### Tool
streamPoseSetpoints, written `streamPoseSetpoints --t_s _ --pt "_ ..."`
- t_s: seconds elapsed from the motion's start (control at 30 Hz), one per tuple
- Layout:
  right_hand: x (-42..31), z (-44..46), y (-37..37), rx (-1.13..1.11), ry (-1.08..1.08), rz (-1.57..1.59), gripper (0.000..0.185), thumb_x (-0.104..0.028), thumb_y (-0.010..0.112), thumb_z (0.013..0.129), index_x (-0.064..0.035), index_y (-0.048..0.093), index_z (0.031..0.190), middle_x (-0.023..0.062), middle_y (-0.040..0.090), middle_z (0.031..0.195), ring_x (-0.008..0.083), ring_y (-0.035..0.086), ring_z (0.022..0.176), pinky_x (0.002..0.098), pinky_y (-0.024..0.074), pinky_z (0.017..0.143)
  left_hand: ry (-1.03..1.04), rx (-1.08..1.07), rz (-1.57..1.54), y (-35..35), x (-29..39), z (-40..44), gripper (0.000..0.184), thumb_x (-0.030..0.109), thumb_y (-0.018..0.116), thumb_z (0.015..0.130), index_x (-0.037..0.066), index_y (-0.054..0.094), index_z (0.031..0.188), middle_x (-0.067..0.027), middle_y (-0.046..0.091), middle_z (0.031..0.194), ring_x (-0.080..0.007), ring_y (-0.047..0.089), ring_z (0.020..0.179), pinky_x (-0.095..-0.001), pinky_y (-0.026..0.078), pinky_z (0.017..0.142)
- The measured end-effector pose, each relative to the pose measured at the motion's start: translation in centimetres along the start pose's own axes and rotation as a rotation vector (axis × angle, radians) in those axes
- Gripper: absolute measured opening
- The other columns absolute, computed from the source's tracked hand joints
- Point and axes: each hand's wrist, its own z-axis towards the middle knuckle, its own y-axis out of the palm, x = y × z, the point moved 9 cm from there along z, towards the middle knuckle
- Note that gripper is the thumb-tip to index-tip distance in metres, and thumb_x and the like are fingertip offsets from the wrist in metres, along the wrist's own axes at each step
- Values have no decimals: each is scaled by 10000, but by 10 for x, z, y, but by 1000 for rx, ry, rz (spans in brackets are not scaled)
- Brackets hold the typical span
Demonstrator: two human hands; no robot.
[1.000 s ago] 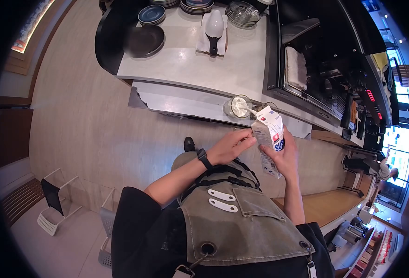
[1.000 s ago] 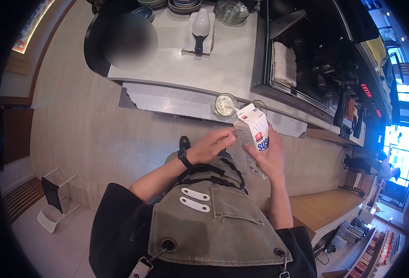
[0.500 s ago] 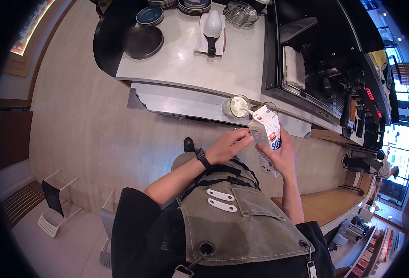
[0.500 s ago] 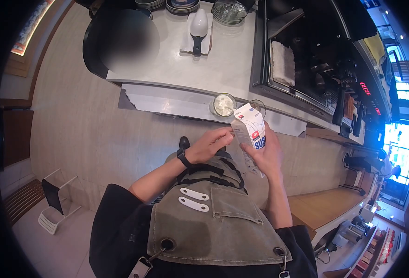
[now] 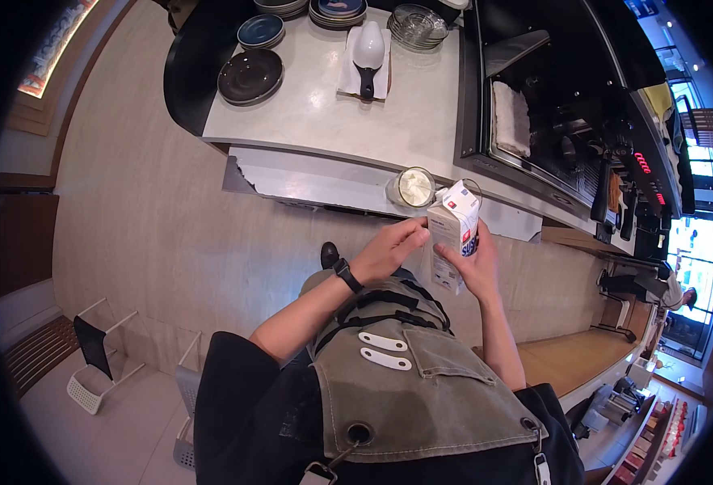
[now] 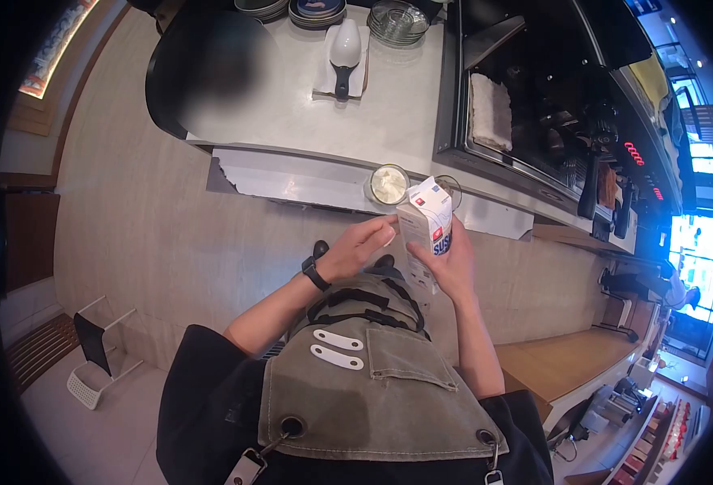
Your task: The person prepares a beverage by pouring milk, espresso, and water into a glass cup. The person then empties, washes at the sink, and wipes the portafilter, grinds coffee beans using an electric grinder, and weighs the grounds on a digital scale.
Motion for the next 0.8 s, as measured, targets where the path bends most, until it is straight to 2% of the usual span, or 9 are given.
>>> streamPoseSetpoints --t_s 0.07,0.13,0.23,0.27,0.37,0.43,0.57,0.6,0.8 --pt "6 0 -1 2 20 62 816 -330 909 725 -2 530 1370 175 663 1244 280 660 1134 398 514 975 -18 21 0 -4 4 -4 371 346 516 1083 -1 639 1129 -56 650 1046 -130 568 929 -309 484 852" --pt "4 -1 -4 2 52 134 826 -331 924 723 5 518 1359 173 663 1239 251 667 1115 387 524 959 -77 22 33 -12 9 -9 359 330 537 1079 7 644 1194 -34 645 1016 -117 576 908 -302 494 836" --pt "11 -4 -15 52 -34 240 790 -228 940 719 -18 497 1339 119 646 1227 218 656 1116 379 534 967 -100 102 7 -18 21 -15 330 299 576 1067 28 631 1247 4 635 969 -81 577 882 -263 492 805" --pt "13 -7 -18 38 -50 267 805 -214 948 707 -20 492 1342 117 643 1236 216 654 1119 380 534 973 -116 134 -68 -17 27 -18 318 242 618 1049 40 612 1295 29 623 949 -50 560 866 -226 476 789" --pt "18 -11 -27 -18 -140 336 844 -209 968 674 -21 493 1345 123 646 1248 219 655 1125 380 529 989 -40 176 -137 4 56 -17 334 207 643 1033 46 597 1322 25 625 961 -54 554 864 -230 474 785" --pt "27 -11 -28 -73 -242 359 859 -257 979 656 -13 517 1338 140 666 1238 232 662 1126 376 519 995 -38 145 -35 23 72 -13 341 183 679 1006 38 613 1307 21 627 962 -59 562 863 -233 478 788" --pt "33 -15 -42 -134 -412 105 843 -286 988 621 -43 563 1307 116 654 1193 284 648 1130 399 514 981 92 195 213 62 92 -7 316 167 744 950 21 676 1221 -7 643 946 -81 592 857 -246 492 781" --pt "36 -16 -47 -144 -477 89 864 -281 987 611 -59 562 1329 119 650 1180 311 643 1108 407 517 960 90 214 258 70 94 -7 295 173 757 938 19 692 1182 -16 647 928 -90 595 835 -250 496 764" --pt "50 -12 -86 -255 -696 75 890 -217 973 568 -75 574 1351 130 663 1184 338 631 1080 427 518 935 -31 315 538 114 94 -11 262 241 799 907 8 715 994 -62 650 794 -131 596 697 -288 496 649"
